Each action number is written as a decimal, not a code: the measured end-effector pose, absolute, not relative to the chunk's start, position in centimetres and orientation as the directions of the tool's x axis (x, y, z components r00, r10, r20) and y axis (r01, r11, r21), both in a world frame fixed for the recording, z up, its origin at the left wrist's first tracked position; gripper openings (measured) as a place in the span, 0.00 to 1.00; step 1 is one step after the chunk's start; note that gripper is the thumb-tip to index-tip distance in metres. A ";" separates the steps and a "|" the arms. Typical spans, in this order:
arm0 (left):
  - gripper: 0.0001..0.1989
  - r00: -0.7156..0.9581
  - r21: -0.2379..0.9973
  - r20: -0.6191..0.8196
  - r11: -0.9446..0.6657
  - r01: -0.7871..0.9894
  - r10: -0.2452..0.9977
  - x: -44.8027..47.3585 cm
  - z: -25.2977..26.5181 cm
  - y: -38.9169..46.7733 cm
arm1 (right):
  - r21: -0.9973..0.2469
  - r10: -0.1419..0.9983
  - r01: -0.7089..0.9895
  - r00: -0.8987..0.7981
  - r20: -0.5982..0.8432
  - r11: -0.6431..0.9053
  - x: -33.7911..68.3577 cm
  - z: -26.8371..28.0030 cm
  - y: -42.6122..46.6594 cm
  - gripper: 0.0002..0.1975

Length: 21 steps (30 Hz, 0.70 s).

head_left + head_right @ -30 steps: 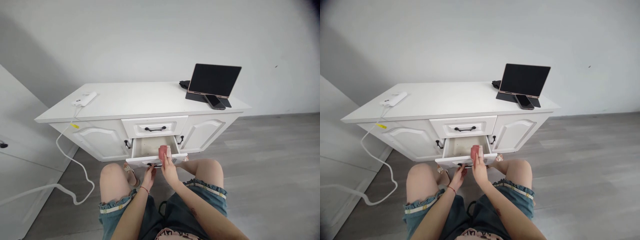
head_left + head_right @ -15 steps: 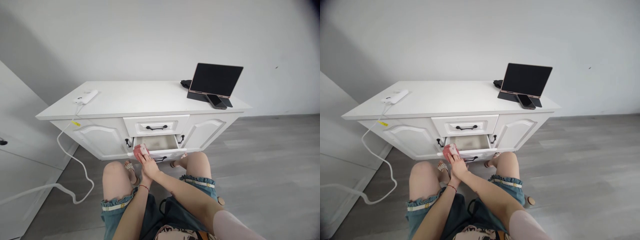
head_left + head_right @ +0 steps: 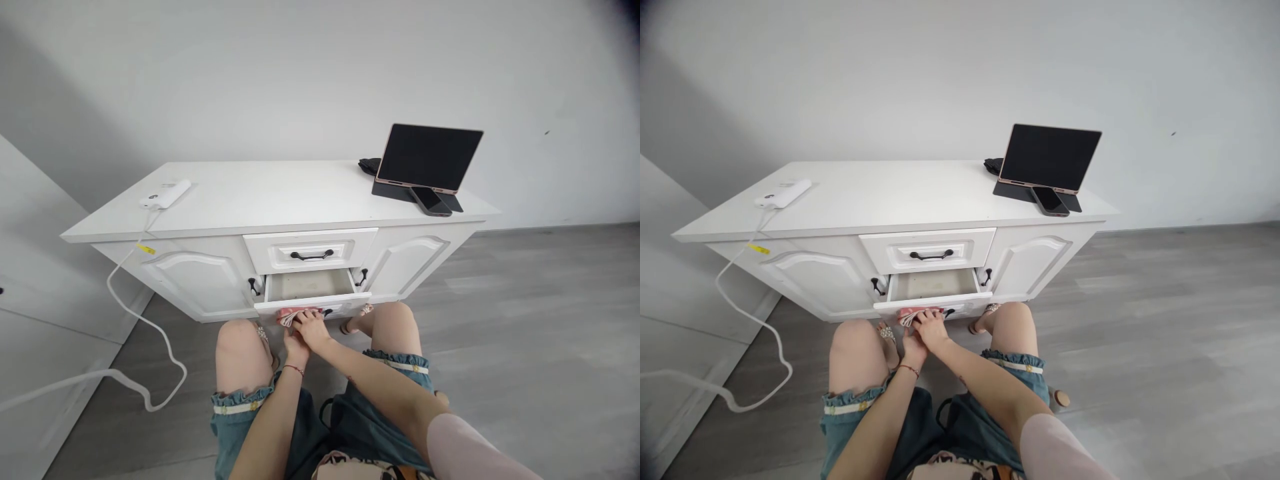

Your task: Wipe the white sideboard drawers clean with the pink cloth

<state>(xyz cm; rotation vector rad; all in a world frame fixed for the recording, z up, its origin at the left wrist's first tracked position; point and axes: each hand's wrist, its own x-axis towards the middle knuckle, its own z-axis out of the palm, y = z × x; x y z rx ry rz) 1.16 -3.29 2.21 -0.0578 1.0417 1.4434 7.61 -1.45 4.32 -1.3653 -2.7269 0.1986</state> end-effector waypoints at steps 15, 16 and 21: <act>0.20 -0.065 0.262 -0.721 0.184 -0.947 0.690 1.2 0.8 -2.9 | -0.085 0.969 0.967 -0.233 0.086 0.240 21.8 1.1 -1.5 0.21; 0.20 -0.068 0.267 -0.722 0.187 -0.945 0.689 1.2 0.8 -2.9 | -0.157 0.982 0.972 -0.162 0.093 0.175 21.9 0.6 -1.5 0.21; 0.19 -0.082 0.303 -0.722 0.208 -0.930 0.687 1.2 0.9 -2.9 | -0.712 0.969 0.679 0.248 -0.006 -0.178 20.7 -1.1 -1.3 0.13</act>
